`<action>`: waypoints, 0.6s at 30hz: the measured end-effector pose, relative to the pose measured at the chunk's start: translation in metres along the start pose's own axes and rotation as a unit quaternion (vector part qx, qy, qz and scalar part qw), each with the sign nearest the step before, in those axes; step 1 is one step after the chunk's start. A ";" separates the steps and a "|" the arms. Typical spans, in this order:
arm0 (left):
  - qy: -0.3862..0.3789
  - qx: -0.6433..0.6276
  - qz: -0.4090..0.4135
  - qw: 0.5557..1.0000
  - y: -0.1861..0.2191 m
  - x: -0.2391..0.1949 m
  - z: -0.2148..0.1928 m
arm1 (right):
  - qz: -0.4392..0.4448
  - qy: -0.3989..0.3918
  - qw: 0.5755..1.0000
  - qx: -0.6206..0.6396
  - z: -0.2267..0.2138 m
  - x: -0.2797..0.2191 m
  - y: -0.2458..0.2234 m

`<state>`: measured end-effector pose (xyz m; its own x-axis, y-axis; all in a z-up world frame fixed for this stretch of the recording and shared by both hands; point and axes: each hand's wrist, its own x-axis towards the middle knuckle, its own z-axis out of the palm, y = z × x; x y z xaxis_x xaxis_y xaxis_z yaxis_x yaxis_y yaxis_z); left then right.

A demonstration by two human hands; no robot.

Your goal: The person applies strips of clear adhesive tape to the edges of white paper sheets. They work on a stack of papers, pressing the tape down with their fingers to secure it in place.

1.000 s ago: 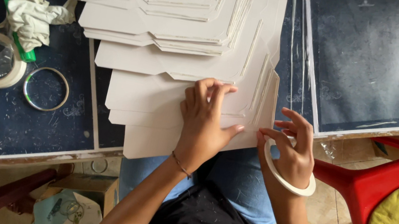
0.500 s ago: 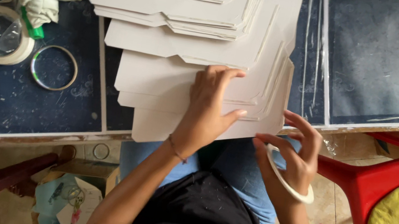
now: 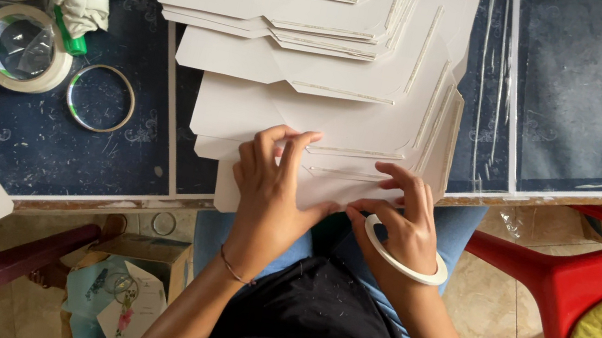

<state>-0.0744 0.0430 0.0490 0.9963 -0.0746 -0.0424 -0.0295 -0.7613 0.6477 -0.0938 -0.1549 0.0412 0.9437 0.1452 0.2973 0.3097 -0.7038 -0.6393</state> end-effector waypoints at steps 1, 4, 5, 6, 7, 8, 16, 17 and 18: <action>-0.001 -0.001 0.001 1.000 0.000 0.001 -0.001 | 0.001 0.001 1.000 -0.002 0.000 0.001 0.001; -0.008 -0.020 0.001 1.000 -0.002 0.002 -0.004 | -0.001 0.003 1.000 0.003 -0.002 0.002 0.004; -0.014 -0.033 0.005 0.999 -0.003 0.002 -0.006 | 0.000 -0.010 1.000 -0.002 -0.002 0.003 0.006; -0.021 -0.046 0.010 0.999 -0.004 0.002 -0.007 | 0.002 -0.023 1.000 -0.006 -0.003 0.004 0.007; -0.020 -0.045 0.010 0.999 -0.005 0.002 -0.009 | 0.001 -0.022 1.000 -0.005 -0.002 0.005 0.008; -0.027 -0.059 0.007 0.998 -0.006 0.002 -0.012 | 0.001 -0.031 0.999 -0.005 -0.002 0.006 0.009; -0.011 -0.030 0.018 0.999 -0.007 0.001 -0.003 | 0.046 -0.109 0.993 0.026 -0.011 0.013 0.002; -0.013 -0.033 0.019 0.999 -0.007 0.001 -0.003 | 0.047 -0.103 0.994 0.011 -0.008 0.012 0.003; -0.015 -0.036 0.020 0.999 -0.008 0.001 -0.004 | 0.048 -0.096 0.994 -0.005 -0.004 0.010 0.005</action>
<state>-0.0732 0.0513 0.0471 0.9915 -0.1241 -0.0384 -0.0616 -0.7095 0.7021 -0.0834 -0.1598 0.0443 0.9739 0.2062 0.0947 0.2173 -0.7275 -0.6508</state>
